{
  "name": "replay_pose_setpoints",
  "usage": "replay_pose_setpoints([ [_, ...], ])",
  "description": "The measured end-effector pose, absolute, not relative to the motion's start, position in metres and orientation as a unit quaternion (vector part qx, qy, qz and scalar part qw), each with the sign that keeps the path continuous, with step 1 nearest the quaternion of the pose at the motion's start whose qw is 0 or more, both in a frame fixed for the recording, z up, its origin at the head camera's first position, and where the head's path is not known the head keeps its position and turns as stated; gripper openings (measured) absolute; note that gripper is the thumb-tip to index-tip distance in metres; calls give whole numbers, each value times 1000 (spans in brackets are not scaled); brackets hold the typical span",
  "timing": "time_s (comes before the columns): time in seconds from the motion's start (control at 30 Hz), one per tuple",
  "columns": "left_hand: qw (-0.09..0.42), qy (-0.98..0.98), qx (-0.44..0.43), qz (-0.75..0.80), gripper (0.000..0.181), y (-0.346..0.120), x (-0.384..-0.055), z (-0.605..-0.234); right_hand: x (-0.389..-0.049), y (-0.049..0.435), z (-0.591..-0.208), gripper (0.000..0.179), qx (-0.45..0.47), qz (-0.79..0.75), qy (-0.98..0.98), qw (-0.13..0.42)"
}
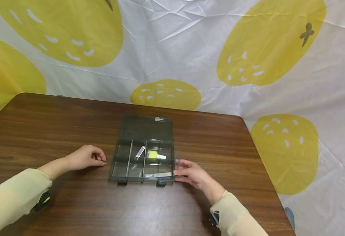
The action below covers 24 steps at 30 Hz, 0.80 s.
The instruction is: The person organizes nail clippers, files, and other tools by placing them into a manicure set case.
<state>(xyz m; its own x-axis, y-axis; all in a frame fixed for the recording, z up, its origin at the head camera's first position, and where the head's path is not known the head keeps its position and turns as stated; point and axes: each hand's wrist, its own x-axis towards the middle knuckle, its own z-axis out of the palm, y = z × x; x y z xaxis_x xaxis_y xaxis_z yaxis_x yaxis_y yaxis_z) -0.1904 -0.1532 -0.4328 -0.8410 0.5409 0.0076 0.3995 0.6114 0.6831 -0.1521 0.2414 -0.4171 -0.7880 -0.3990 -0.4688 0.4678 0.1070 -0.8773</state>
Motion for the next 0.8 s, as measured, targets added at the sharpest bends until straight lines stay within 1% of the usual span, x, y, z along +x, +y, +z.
replay_pose_setpoints([
  [0.2,83,894,269,348,5,-154,-189,-432,-151,241,-417,63,26,-665,671,326],
  [0.37,46,900,282,329,5,-151,-190,-432,-150,241,-416,63,24,-666,670,326],
  [0.57,-2,920,297,256,8,-145,-195,-435,-149,241,-415,63,23,-665,672,325],
  [0.8,20,916,281,287,9,-144,-201,-423,-149,241,-417,62,23,-663,676,321],
])
